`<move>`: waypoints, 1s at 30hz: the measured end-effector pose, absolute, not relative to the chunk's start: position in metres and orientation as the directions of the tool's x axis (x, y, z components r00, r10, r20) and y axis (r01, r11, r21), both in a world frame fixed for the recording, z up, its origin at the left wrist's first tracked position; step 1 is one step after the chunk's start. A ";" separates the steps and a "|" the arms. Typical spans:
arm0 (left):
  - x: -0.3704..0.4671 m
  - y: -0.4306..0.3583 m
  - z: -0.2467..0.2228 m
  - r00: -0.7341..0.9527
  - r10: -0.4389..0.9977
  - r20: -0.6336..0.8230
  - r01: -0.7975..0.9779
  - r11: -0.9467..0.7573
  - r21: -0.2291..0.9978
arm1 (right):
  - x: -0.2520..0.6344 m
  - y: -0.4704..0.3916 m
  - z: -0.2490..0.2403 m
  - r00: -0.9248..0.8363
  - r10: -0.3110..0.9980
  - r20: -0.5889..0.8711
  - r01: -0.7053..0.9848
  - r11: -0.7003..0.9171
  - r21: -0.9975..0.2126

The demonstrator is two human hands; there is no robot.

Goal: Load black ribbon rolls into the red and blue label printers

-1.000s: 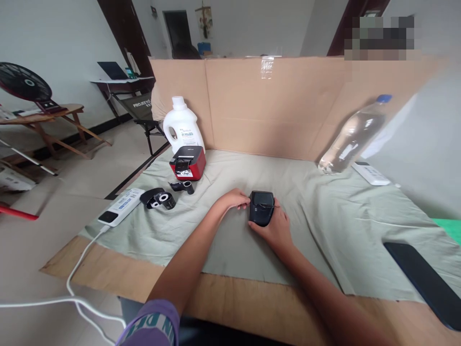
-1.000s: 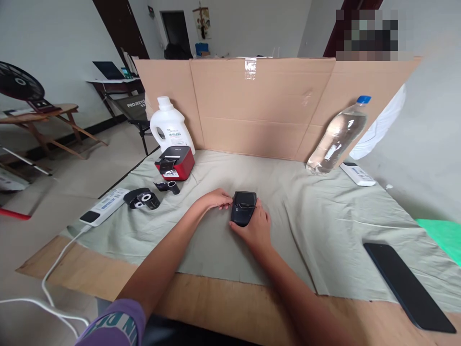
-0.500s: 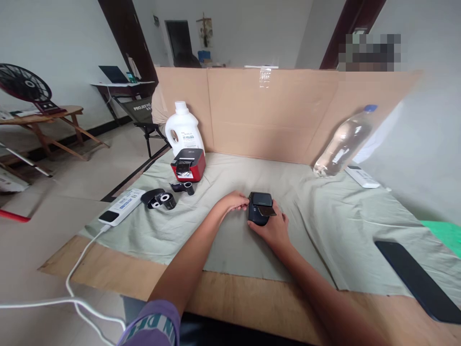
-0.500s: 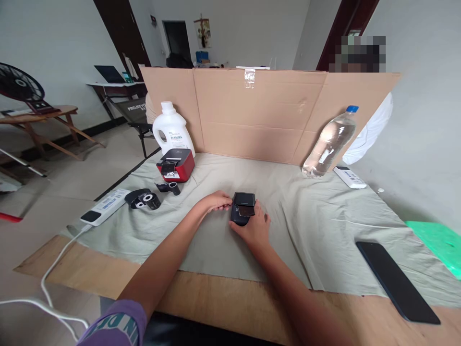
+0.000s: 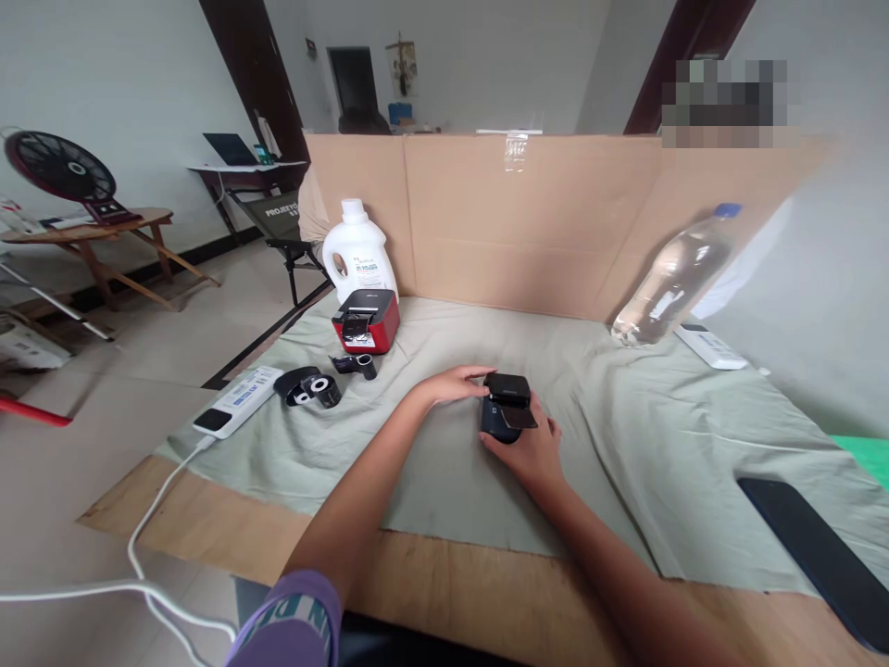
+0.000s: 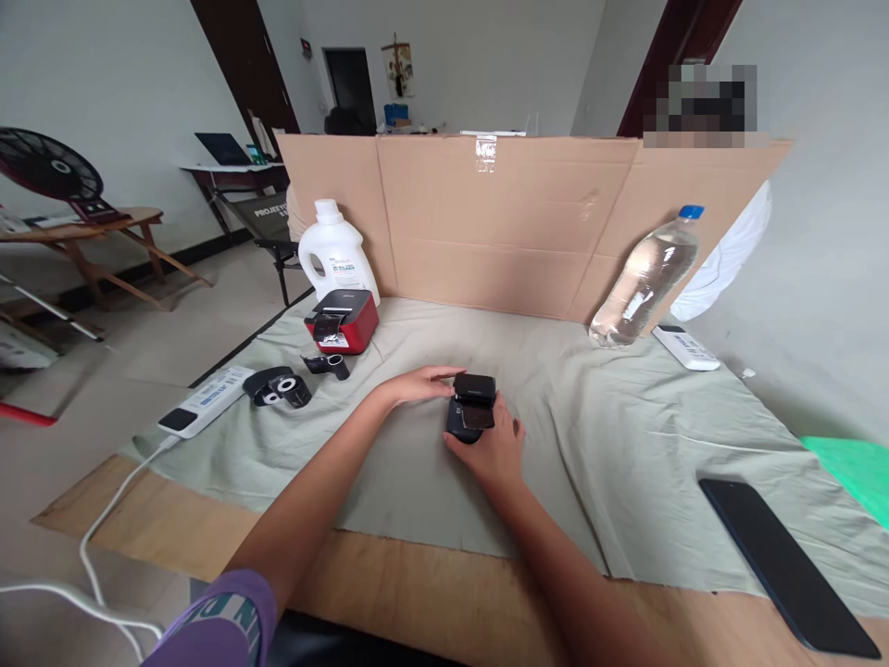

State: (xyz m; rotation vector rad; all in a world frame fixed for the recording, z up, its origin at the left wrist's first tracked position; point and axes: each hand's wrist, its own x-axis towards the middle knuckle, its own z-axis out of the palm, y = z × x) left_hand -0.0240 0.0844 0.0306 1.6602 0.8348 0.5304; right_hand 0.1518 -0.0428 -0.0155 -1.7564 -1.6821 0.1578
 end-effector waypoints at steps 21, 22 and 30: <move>0.036 0.061 0.082 0.581 0.804 -0.128 0.808 -0.550 0.211 | 0.153 -0.039 -0.021 0.187 0.919 0.346 0.828 0.042 -0.559; 0.039 0.064 0.083 0.582 0.798 -0.158 0.811 -0.553 0.193 | 0.153 -0.039 -0.019 0.186 0.926 0.330 0.829 0.033 -0.558; 0.037 0.071 0.093 0.694 0.717 -0.064 0.706 -0.661 0.253 | 0.156 -0.041 -0.023 0.190 0.919 0.346 0.823 0.043 -0.566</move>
